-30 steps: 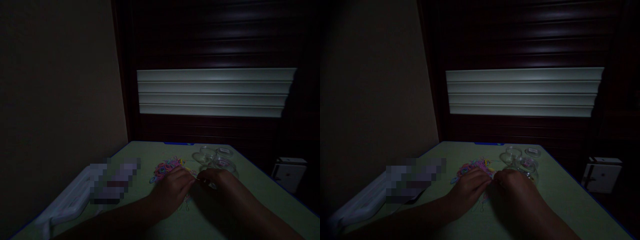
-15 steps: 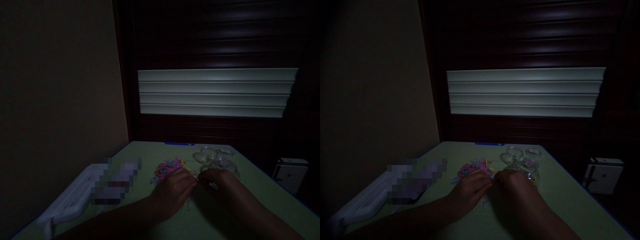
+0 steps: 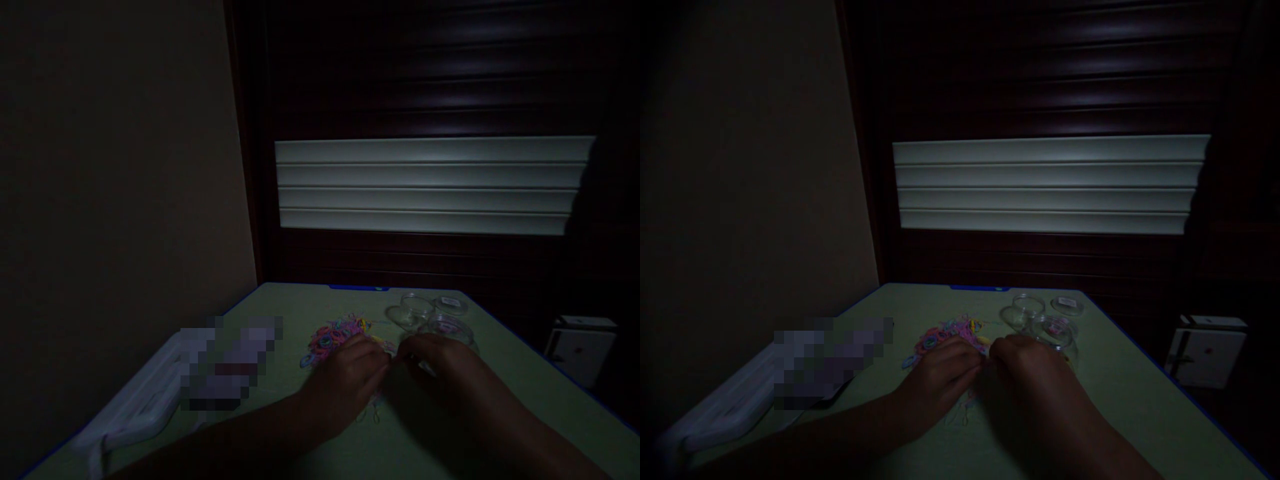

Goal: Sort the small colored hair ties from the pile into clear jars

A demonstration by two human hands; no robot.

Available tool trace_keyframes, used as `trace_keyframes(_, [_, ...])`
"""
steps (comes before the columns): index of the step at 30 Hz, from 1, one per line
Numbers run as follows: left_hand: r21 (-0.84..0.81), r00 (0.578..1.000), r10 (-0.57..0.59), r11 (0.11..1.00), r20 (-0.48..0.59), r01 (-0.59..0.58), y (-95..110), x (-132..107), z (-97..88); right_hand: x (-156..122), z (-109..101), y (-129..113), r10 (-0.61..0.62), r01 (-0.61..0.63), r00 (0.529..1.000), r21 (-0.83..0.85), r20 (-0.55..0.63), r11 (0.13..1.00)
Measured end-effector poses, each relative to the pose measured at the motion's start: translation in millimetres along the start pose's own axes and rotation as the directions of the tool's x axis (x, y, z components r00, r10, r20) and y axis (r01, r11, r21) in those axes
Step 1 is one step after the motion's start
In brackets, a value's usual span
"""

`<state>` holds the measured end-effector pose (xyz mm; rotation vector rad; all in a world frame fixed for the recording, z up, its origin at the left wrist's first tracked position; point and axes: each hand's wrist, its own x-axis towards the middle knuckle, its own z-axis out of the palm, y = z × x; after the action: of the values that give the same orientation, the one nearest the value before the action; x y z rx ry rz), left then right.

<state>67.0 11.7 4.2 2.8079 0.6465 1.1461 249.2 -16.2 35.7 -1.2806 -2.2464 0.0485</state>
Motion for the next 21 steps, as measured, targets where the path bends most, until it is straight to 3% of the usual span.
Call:
trace_keyframes(3, [-0.015,1.0,-0.021,1.0,-0.019,0.021,-0.7,-0.1,0.6,0.7,0.5,3.7,-0.028,0.027,1.0,-0.057,-0.011,0.998])
trace_keyframes(7, [-0.029,0.999,-0.026,0.999,-0.045,0.025,-3.0,-0.8,1.5,-1.4,-15.1,-0.3,-0.032,0.019,0.998,-0.223,-0.055,0.975])
trace_keyframes(10, [-0.036,0.997,-0.028,0.999,-0.073,0.025,-4.3,-1.5,2.1,-3.4,-28.7,-2.9,0.026,-0.06,0.994,-0.349,-0.103,0.935])
trace_keyframes(15, [-0.027,0.996,-0.04,0.999,-0.077,0.038,-5.4,-2.4,3.1,-6.3,-39.7,-0.8,0.096,-0.171,0.983,-0.58,-0.158,0.796])
trace_keyframes(18, [-0.019,0.997,-0.032,0.999,-0.071,0.03,-5.5,-2.5,3.1,-7.8,-40.6,1.7,0.127,-0.224,0.972,-0.635,-0.196,0.739])
trace_keyframes(21, [-0.001,0.997,-0.045,0.999,-0.057,0.045,-5.1,-2.5,2.8,-8.2,-40.0,3.5,0.151,-0.241,0.969,-0.633,-0.194,0.736])
